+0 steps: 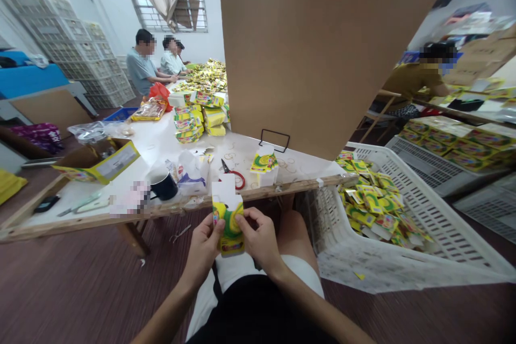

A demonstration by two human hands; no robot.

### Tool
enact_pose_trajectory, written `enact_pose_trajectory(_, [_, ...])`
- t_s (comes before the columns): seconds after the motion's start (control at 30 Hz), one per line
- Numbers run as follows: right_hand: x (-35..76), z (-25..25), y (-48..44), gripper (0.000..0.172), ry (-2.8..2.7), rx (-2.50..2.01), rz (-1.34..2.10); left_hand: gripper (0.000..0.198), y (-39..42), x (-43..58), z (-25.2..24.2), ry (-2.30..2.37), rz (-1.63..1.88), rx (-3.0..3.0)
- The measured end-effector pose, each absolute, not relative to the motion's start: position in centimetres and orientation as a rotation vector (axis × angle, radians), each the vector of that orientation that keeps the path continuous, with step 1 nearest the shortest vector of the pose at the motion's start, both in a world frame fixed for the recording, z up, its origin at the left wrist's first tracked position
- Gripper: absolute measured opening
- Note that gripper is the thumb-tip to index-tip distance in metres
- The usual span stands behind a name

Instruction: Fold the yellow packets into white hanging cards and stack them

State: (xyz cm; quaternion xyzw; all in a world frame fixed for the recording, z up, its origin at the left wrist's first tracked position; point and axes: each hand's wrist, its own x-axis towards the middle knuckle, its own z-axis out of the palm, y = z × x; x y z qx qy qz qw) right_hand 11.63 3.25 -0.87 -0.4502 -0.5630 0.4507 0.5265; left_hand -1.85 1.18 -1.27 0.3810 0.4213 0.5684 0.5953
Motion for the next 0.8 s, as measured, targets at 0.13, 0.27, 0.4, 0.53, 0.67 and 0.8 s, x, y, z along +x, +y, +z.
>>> enact_pose_trajectory(0.13, [12.1,-0.5,3.3,0.023,-1.302,-0.940,1.187,0.059,1.0,-2.1,-0.3,0.977,1.338,1.008])
enact_pose_trajectory(0.27, [13.3,-0.1,3.7,0.042,-1.397,-0.770,1.247,0.065,0.7,-2.4,0.9,0.925,1.255,1.088])
enact_pose_trajectory(0.4, [14.7,0.2,4.2,0.024,-1.576,-0.767,1.309,0.048,0.5,-2.7,0.8,0.826,1.143,1.119])
enact_pose_trajectory(0.53, [15.3,0.6,4.5,0.016,-1.666,-0.829,1.228,0.038,0.4,-2.7,0.3,0.736,1.091,1.103])
enact_pose_trajectory(0.67, [14.8,0.7,4.3,0.015,-1.545,-0.848,1.171,0.068,0.3,-2.4,0.7,0.781,1.090,1.078])
enact_pose_trajectory(0.8, [14.6,0.5,4.3,0.034,-1.478,-0.796,1.195,0.068,0.3,-2.5,1.1,0.849,1.068,1.076])
